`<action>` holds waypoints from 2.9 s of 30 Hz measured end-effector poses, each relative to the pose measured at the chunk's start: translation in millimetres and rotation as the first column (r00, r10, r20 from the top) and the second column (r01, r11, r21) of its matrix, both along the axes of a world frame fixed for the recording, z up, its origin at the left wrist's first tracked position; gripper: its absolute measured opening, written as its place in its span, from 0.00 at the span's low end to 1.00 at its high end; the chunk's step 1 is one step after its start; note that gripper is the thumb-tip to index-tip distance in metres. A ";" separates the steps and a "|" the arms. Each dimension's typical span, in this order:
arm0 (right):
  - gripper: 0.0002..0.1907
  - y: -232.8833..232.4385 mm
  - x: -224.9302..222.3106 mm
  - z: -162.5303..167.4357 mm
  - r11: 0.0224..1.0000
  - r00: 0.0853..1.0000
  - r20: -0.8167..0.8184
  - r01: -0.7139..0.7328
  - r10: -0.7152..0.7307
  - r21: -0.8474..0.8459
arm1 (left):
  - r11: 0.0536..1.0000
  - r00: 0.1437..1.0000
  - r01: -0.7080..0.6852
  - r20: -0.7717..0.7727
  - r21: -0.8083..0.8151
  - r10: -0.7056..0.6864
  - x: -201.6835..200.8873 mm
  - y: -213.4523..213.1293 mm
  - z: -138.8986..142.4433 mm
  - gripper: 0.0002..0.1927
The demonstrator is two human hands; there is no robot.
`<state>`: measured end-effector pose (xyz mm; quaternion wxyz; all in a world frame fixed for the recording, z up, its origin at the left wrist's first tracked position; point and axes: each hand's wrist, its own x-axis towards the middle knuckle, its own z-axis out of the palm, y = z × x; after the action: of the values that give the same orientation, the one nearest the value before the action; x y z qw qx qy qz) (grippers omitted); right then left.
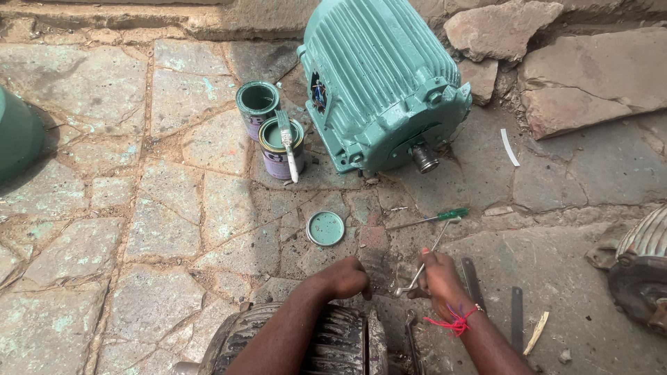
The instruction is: The person uses a hammer and wrench to loosen and remove bolts from a motor casing. They repeatedly strike the wrench and hammer the motor shaft while working on the ground in an outdoor workshop area.
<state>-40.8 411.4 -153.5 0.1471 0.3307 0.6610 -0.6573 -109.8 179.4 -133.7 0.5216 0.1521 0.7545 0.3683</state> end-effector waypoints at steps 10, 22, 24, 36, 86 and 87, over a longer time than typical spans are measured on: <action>0.18 -26.3 75.3 11.8 0.775 0.577 -0.534 -0.337 0.618 0.534 | 0.997 0.994 0.071 0.085 0.019 -0.072 4.2 1.4 25.2 0.13; 0.12 -27.4 -3.8 -59.6 0.880 0.948 0.289 0.019 0.135 -0.475 | 0.995 0.999 0.054 0.005 -0.081 -0.054 2.3 -3.1 19.3 0.10; 0.14 -17.8 -3.4 -70.9 0.938 0.924 0.350 -0.026 0.155 -0.346 | 0.996 0.999 0.034 0.036 -0.087 -0.031 3.7 -3.7 22.0 0.09; 0.20 -14.9 43.4 0.3 0.968 0.912 -0.364 -0.108 0.188 0.228 | 1.000 0.990 0.019 0.139 -0.012 -0.017 3.2 -3.0 27.8 0.09; 0.13 -12.0 -9.0 -75.9 0.956 0.959 0.281 0.049 0.036 -0.289 | 0.999 0.994 0.034 0.104 -0.023 -0.031 2.0 -0.2 22.0 0.10; 0.15 -4.3 -5.4 -70.9 0.962 0.966 0.249 0.130 -0.069 -0.238 | 0.999 0.993 0.042 0.115 -0.030 -0.039 2.5 -0.3 21.6 0.09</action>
<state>-46.2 407.1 -224.4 0.2329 0.4187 0.5319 -0.6982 -107.2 179.1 -112.0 0.5739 0.1375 0.7258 0.3534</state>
